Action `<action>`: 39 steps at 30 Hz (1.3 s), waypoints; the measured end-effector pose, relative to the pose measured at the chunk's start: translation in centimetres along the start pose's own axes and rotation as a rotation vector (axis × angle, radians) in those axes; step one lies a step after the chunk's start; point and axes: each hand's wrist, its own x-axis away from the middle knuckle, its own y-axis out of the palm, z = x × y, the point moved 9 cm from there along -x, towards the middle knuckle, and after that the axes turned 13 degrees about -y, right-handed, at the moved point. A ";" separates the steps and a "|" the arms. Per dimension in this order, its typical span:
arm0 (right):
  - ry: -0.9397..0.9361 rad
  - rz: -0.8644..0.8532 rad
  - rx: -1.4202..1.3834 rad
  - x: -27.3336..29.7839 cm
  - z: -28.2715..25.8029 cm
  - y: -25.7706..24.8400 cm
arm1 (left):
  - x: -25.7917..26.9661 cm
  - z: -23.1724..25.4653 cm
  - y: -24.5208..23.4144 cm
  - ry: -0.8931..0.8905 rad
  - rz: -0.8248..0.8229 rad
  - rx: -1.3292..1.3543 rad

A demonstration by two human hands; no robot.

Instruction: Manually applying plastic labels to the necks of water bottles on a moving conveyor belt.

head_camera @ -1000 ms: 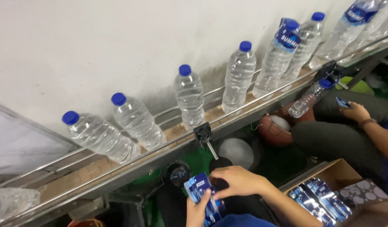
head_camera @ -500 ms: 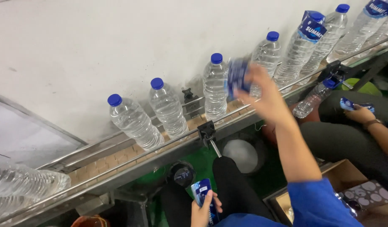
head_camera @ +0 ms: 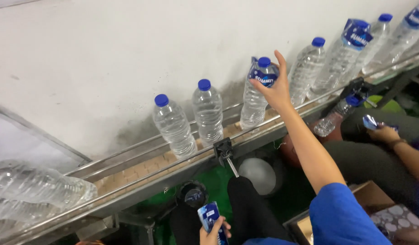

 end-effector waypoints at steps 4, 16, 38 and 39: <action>0.042 0.114 0.011 0.9 1.8 -0.6 | 1.3 1.8 -1.5 -0.063 0.013 -0.069; 0.015 0.070 0.061 1.3 1.0 0.6 | -4.7 -3.0 -3.7 0.038 -0.539 -0.138; 0.423 0.000 0.192 4.8 -0.9 2.2 | 6.0 7.7 -12.9 0.000 -0.122 -0.485; 0.334 0.063 0.306 5.6 -3.1 2.0 | 6.5 8.2 -12.9 0.027 -0.165 -0.400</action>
